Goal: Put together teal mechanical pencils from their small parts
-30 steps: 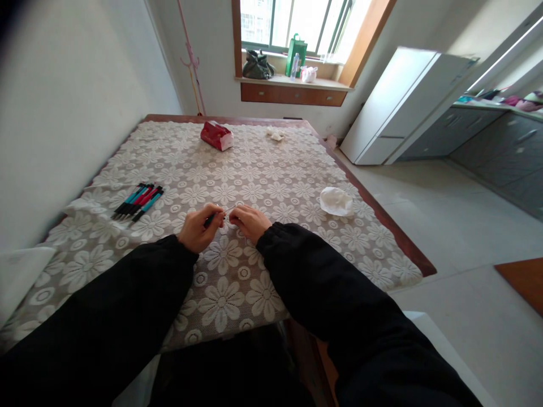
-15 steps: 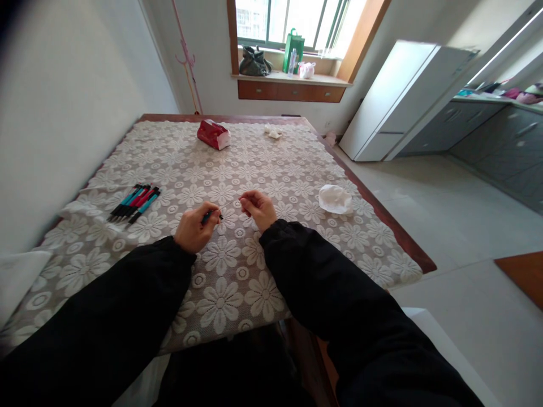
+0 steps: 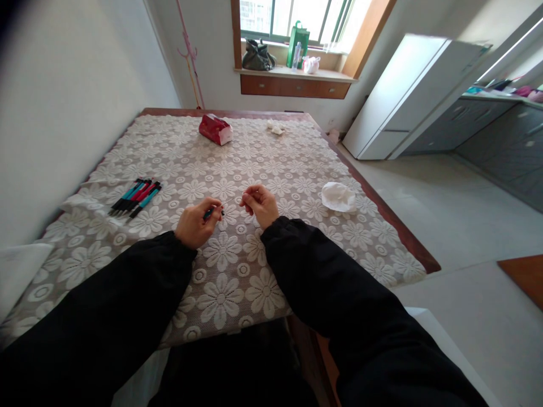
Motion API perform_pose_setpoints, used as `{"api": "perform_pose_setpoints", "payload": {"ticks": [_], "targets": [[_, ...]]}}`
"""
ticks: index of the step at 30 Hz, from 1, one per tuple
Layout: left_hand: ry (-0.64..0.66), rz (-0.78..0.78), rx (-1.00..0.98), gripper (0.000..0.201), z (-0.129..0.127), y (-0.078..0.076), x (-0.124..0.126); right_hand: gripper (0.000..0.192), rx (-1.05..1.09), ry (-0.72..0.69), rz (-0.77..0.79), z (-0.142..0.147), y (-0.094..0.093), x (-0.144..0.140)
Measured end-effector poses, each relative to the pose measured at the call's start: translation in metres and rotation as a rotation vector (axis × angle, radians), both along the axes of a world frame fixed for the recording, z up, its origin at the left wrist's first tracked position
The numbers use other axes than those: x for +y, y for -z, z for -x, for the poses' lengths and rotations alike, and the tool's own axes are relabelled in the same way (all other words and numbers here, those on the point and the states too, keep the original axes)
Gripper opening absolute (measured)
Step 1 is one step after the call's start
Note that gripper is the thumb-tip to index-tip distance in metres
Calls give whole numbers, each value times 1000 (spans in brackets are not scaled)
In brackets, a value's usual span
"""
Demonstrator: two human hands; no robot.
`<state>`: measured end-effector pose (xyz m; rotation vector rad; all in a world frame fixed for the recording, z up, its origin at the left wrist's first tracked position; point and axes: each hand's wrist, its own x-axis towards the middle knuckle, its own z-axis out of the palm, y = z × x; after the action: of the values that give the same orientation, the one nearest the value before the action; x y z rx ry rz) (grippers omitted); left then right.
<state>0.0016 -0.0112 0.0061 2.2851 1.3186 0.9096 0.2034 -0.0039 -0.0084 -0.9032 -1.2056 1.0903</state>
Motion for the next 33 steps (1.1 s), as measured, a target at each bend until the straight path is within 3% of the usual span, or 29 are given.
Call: {"api": "perform_pose_setpoints", "payload": {"ticks": [7, 14, 22, 26, 33], "targets": [[54, -51, 21, 26, 2, -1, 0, 43, 18, 65, 32, -1, 6, 4], [30, -19, 140, 21, 2, -1, -2, 44, 67, -67, 21, 2, 4, 0], [-34, -69, 278, 28, 0, -6, -4, 42, -33, -108, -17, 6, -3, -7], [-27, -97, 307, 38, 1, -3, -2, 36, -73, -80, -41, 7, -3, -7], [8, -135, 277, 34, 2, 3, 0, 30, -150, -30, -44, 6, 0, -6]]}}
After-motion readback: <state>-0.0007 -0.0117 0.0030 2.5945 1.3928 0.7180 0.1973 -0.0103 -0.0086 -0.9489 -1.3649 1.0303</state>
